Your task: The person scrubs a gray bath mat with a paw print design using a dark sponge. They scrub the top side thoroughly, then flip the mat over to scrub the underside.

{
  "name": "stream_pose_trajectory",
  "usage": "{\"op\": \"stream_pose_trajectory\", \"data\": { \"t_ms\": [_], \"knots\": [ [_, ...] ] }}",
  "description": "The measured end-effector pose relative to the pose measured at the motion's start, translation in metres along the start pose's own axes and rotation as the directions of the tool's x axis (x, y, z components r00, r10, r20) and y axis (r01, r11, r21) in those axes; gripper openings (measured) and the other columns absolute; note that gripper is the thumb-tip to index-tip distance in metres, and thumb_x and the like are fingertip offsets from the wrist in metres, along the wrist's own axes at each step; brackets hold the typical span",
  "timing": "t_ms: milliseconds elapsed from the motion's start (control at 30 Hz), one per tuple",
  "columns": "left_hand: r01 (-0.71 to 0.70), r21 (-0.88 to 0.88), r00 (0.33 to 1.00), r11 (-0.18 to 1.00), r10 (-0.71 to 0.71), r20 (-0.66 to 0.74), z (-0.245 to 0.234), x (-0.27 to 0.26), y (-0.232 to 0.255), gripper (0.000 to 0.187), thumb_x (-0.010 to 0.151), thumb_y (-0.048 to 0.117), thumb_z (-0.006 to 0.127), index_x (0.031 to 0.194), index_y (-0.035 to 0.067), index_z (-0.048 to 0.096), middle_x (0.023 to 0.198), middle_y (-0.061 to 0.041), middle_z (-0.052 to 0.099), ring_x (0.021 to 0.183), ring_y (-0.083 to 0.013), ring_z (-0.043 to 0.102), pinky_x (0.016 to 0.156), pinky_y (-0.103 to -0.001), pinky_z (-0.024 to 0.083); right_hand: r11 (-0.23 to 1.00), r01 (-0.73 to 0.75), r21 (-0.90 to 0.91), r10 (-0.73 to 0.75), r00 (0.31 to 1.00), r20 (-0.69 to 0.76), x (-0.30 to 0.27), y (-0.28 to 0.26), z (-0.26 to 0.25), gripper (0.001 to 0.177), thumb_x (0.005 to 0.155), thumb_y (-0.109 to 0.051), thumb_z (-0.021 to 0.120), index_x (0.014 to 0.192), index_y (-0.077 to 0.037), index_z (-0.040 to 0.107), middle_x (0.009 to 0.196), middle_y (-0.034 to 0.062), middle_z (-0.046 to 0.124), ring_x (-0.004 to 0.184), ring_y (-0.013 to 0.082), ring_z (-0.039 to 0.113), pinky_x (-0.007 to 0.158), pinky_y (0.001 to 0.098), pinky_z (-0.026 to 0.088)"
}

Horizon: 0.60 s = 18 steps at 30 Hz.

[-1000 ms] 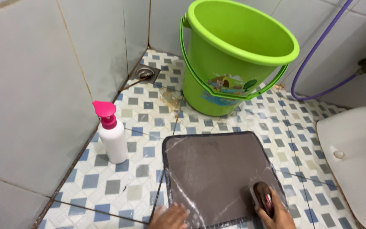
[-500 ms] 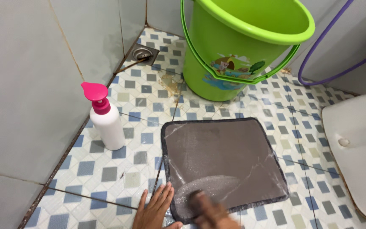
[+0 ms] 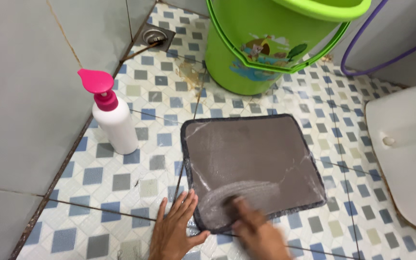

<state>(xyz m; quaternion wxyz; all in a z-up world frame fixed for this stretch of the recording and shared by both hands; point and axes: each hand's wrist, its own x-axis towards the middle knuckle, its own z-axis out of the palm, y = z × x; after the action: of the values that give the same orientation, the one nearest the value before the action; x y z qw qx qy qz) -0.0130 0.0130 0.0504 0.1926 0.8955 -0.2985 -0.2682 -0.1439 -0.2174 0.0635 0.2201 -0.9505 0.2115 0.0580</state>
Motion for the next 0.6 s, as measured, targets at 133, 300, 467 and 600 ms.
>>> {"op": "stream_pose_trajectory", "data": {
  "t_ms": [133, 300, 467, 600],
  "knots": [
    [0.010, 0.028, 0.999, 1.000, -0.011, 0.043, 0.004, -0.005, -0.001, 0.101, 0.081, 0.072, 0.063, 0.161, 0.024, 0.024, 0.171, 0.009, 0.016, 0.152, -0.0074, 0.010, 0.126, -0.043, -0.001, 0.886, -0.462, -0.040, 0.457, 0.885, -0.095, 0.042, 0.036, -0.055, 0.069, 0.096, -0.058, 0.052, 0.158, -0.037, 0.034, 0.122, 0.0249, 0.070, 0.107, 0.0418, 0.070, 0.092, 0.0497, 0.057],
    [-0.145, 0.112, 0.932, 0.983, 0.173, -0.318, 0.027, 0.002, -0.011, 0.065, 0.100, 0.050, 0.050, 0.155, 0.019, 0.034, 0.165, 0.006, 0.028, 0.151, -0.0121, 0.020, 0.122, -0.048, 0.006, 0.957, -0.289, -0.025, 0.283, 0.949, -0.140, 0.027, -0.053, 0.003, 0.075, 0.095, -0.051, 0.050, 0.162, -0.033, 0.023, 0.125, 0.0278, 0.064, 0.091, 0.0454, 0.073, 0.073, 0.0513, 0.063],
    [-0.152, 0.191, 0.911, 0.970, 0.212, -0.353, 0.031, -0.004, -0.016, 0.065, 0.096, 0.044, 0.051, 0.154, 0.018, 0.037, 0.163, 0.007, 0.030, 0.149, -0.0109, 0.023, 0.122, -0.047, 0.010, 0.997, 0.002, -0.080, 0.005, 0.996, 0.093, -0.025, -0.070, 0.023, 0.077, 0.088, -0.047, 0.066, 0.158, -0.040, 0.036, 0.128, 0.0209, 0.064, 0.094, 0.0413, 0.073, 0.081, 0.0475, 0.062],
    [-0.145, 0.086, 0.920, 0.986, 0.166, -0.355, 0.033, -0.001, -0.012, 0.059, 0.100, 0.045, 0.046, 0.152, 0.020, 0.039, 0.161, 0.007, 0.033, 0.148, -0.0119, 0.026, 0.122, -0.047, 0.011, 0.967, -0.255, 0.028, 0.256, 0.959, -0.124, 0.022, 0.010, -0.051, 0.063, 0.097, -0.050, 0.058, 0.156, -0.037, 0.040, 0.130, 0.0218, 0.067, 0.108, 0.0429, 0.071, 0.089, 0.0510, 0.059]
  ]
}}
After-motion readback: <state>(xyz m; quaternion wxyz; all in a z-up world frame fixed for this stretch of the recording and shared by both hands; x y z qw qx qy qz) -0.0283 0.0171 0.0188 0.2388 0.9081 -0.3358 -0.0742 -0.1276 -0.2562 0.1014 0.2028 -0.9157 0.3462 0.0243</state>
